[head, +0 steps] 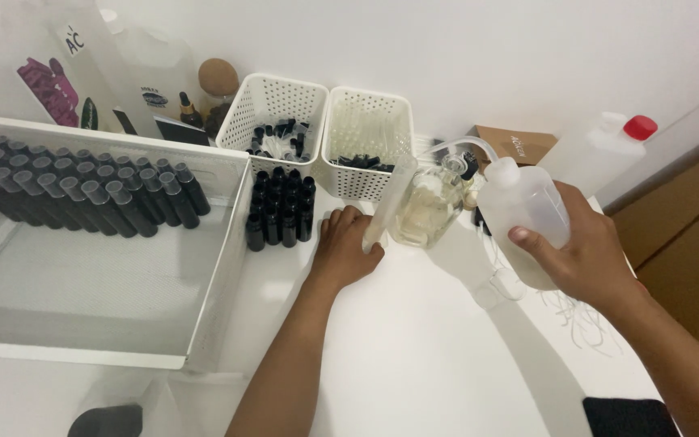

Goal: Assemble and fill small perfume spray bottles by attaching nozzles and caps

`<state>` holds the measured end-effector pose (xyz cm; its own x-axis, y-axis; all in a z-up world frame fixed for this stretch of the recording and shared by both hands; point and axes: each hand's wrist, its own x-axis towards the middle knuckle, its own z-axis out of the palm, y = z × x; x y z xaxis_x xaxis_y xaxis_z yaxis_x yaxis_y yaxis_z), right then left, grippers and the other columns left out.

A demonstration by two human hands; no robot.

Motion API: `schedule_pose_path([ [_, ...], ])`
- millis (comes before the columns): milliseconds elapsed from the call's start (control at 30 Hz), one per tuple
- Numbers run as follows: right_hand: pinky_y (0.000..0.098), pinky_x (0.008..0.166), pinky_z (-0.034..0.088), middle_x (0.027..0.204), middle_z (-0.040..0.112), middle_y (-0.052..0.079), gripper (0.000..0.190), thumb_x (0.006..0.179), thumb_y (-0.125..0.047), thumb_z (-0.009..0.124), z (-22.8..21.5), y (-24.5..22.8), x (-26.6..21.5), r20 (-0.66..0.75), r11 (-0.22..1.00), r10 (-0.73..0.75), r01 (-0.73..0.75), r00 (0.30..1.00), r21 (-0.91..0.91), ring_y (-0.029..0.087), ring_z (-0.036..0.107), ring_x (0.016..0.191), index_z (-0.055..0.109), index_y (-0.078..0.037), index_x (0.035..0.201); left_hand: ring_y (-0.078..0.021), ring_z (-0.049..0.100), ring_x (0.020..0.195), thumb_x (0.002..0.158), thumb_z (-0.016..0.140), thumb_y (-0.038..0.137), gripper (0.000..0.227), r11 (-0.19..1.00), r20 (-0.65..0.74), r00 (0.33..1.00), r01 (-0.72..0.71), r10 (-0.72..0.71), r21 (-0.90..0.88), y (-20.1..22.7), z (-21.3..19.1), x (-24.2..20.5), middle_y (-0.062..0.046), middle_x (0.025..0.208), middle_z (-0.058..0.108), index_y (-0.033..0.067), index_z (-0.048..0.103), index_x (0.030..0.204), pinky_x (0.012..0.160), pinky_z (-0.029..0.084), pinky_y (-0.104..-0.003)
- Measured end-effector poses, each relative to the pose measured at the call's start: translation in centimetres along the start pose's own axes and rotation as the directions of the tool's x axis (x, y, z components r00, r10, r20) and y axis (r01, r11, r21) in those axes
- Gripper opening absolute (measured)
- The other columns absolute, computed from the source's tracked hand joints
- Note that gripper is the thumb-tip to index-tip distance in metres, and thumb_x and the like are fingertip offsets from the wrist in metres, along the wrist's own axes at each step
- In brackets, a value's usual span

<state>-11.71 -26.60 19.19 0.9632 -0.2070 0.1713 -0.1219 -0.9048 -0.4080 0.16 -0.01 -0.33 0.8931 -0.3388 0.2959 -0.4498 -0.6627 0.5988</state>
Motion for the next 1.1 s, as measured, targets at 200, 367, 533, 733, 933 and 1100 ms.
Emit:
schedule_pose_path([
  [200,0.0488,0.091,0.047,0.137,0.063,0.013,0.083,0.078,-0.045,0.066,0.1,-0.6,-0.1,-0.002,0.999,0.016,-0.016,1.000,0.038,0.036,0.060,0.119,0.045,-0.014,0.152,-0.0318,0.049,0.110,0.081,0.064,0.031,0.039,0.999,0.030,0.999,0.024,-0.023,-0.028,0.5,-0.7,-0.1,-0.006,0.111,0.054,0.0130,0.067,0.115,0.102,0.037,-0.045],
  [367,0.0466,0.088,0.044,0.136,0.058,0.017,0.075,0.084,-0.040,0.067,1.5,1.3,0.7,-0.140,0.985,-0.093,0.112,0.986,0.133,0.034,0.057,0.115,0.047,-0.006,0.147,-0.0329,0.050,0.118,0.079,0.063,0.032,0.058,0.998,-0.029,1.000,0.000,-0.002,-0.058,0.2,-0.3,-0.2,-0.008,0.123,0.055,0.0100,0.058,0.132,0.105,0.035,-0.048],
  [533,0.0441,0.091,0.049,0.136,0.052,0.016,0.081,0.090,-0.055,0.056,2.4,1.6,2.1,-0.222,0.863,-0.032,0.139,0.975,0.486,0.030,0.053,0.123,0.032,-0.003,0.147,-0.0245,0.061,0.101,0.086,0.051,0.008,0.038,0.934,-0.256,0.966,-0.109,0.020,-0.339,-0.4,-0.3,-0.4,-0.006,0.104,0.061,0.0097,0.063,0.123,0.099,0.039,-0.042],
  [733,0.0409,0.105,0.045,0.129,0.048,0.006,0.059,0.095,-0.007,0.070,6.9,5.4,4.3,-0.099,0.600,-0.048,0.108,0.994,0.793,0.018,0.050,0.122,0.030,-0.006,0.138,-0.0309,0.065,0.089,0.093,0.048,0.001,0.025,0.891,-0.299,0.948,-0.044,-0.105,-0.452,1.4,-2.5,-0.6,-0.014,0.088,0.060,0.0057,0.063,0.111,0.084,0.052,-0.043],
  [933,0.0472,0.111,0.046,0.136,0.052,0.013,0.061,0.093,-0.005,0.069,7.6,5.1,5.3,0.091,0.601,-0.102,-0.012,0.991,0.799,0.024,0.053,0.129,0.031,-0.003,0.140,-0.0348,0.065,0.084,0.103,0.039,0.010,0.022,0.864,-0.210,0.961,0.050,-0.178,-0.500,1.4,-2.5,-0.4,-0.016,0.086,0.062,0.0060,0.055,0.117,0.082,0.052,-0.047],
  [1100,0.0419,0.109,0.048,0.135,0.052,0.010,0.068,0.088,-0.003,0.075,10.0,7.2,7.0,0.050,0.542,-0.138,0.033,0.989,0.840,0.023,0.053,0.127,0.035,-0.005,0.144,-0.0284,0.064,0.075,0.107,0.039,0.016,0.016,0.852,-0.214,0.959,0.049,-0.186,-0.521,0.5,-1.4,-0.5,-0.012,0.080,0.063,0.0100,0.050,0.117,0.075,0.052,-0.043],
])
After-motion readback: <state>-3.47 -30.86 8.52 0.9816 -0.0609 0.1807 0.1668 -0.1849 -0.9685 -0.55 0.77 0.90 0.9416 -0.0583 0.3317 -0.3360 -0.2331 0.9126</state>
